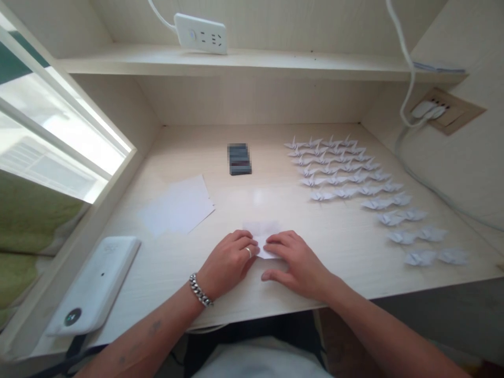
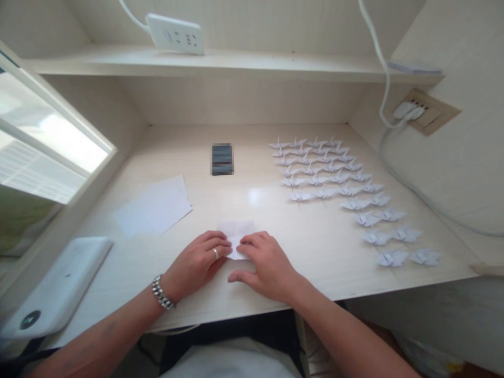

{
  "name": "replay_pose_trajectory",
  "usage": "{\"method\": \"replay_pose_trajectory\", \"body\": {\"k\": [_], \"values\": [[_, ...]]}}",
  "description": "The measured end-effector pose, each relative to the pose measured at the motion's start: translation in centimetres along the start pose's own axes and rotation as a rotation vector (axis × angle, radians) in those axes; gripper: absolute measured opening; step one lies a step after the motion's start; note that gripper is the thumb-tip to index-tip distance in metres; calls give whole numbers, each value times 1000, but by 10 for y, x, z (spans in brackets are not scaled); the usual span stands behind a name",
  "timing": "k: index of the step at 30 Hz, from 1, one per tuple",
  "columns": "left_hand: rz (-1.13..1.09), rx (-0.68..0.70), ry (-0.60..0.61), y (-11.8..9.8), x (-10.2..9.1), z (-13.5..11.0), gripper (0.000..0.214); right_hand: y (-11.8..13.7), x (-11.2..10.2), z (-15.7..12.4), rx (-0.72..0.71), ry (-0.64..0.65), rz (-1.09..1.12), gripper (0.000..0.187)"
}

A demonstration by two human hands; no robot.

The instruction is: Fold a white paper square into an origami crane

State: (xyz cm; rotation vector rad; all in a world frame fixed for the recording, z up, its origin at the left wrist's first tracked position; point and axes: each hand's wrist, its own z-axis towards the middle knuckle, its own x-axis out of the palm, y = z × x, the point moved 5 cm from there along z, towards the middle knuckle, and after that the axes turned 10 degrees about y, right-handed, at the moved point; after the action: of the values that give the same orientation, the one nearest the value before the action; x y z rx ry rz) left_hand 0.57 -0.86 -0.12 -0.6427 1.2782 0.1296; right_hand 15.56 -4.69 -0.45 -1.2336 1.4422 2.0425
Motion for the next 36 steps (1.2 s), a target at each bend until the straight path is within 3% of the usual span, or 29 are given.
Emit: {"method": "replay_pose_trajectory", "body": {"k": [3,10,17,28,36], "values": [[-110,-44,24,3,0,3,19,-7,3,0,45,-37,55,18],[-276,-484,35,21,-3,6,22,-27,-5,13,441,-44,177,16],[-317,-727,42,24,-6,13,26,-34,-13,26,604,-1,210,19],[-271,-982,-15,29,0,3,35,-43,-11,31,708,-4,187,26],[-224,-1045,-37,27,1,0,29,-45,-10,31,724,-32,143,24]]}}
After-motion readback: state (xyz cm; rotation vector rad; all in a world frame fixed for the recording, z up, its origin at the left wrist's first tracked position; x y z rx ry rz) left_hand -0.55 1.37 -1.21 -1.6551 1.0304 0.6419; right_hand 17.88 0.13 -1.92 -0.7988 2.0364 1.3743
